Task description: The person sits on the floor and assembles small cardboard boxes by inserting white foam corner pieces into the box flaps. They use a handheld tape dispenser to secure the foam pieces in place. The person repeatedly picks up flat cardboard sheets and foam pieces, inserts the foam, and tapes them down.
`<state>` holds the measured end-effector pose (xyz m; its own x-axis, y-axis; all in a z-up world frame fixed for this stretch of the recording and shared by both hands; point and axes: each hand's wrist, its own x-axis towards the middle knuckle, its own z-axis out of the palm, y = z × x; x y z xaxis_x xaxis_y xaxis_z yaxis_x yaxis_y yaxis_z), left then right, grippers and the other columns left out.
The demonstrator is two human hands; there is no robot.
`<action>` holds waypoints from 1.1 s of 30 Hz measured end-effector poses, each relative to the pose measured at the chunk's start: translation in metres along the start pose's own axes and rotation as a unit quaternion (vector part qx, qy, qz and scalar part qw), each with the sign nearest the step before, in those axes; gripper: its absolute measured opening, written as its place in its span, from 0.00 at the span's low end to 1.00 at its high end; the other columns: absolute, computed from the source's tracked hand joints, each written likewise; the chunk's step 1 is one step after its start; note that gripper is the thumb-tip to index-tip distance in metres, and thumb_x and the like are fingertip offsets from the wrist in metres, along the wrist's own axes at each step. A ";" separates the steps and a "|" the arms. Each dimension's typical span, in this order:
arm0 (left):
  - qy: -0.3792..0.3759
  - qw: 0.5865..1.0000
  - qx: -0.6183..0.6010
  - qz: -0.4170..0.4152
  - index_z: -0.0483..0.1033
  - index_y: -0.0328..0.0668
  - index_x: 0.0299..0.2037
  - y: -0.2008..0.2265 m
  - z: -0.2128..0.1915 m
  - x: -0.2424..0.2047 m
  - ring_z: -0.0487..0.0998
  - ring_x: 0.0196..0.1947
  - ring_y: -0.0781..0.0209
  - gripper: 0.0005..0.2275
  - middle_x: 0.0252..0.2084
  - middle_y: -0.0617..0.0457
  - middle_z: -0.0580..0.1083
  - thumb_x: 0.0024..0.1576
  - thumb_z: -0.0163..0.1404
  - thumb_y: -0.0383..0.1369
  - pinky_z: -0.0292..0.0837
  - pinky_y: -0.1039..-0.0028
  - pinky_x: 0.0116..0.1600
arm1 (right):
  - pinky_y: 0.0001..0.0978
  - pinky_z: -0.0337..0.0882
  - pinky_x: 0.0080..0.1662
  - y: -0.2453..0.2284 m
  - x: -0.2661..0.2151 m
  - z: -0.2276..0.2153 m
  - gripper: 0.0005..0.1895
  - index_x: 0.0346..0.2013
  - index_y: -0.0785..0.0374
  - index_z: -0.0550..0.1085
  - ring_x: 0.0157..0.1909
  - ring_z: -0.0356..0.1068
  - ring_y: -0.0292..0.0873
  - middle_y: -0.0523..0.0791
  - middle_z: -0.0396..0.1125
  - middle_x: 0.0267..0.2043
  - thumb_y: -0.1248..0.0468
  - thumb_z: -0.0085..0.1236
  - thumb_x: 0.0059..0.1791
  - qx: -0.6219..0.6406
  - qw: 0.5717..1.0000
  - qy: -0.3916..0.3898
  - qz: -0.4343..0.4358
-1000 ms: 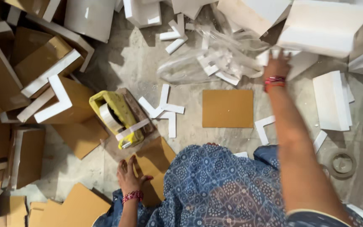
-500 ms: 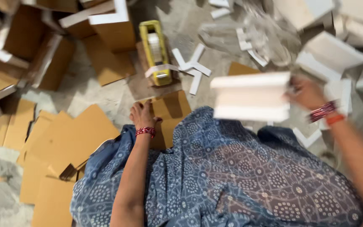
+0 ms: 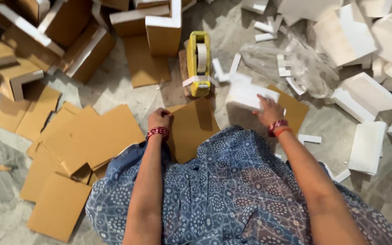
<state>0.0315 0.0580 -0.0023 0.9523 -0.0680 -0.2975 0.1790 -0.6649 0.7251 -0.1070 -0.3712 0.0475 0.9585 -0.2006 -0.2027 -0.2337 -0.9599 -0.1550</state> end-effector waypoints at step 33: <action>-0.071 0.961 -0.008 -0.267 0.52 0.49 0.70 -0.060 0.045 -0.070 0.73 0.57 0.35 0.35 0.56 0.28 0.71 0.51 0.56 0.25 0.69 0.56 0.60 | 0.42 0.71 0.56 0.021 -0.007 -0.048 0.25 0.49 0.59 0.78 0.54 0.71 0.55 0.51 0.69 0.52 0.56 0.73 0.39 0.030 0.994 0.101 -0.019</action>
<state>-0.0568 0.0692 -0.0530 0.6800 0.1787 -0.7111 0.6385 -0.6212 0.4545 -0.1108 -0.3994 0.0920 0.9786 -0.2060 0.0012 -0.2009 -0.9553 -0.2169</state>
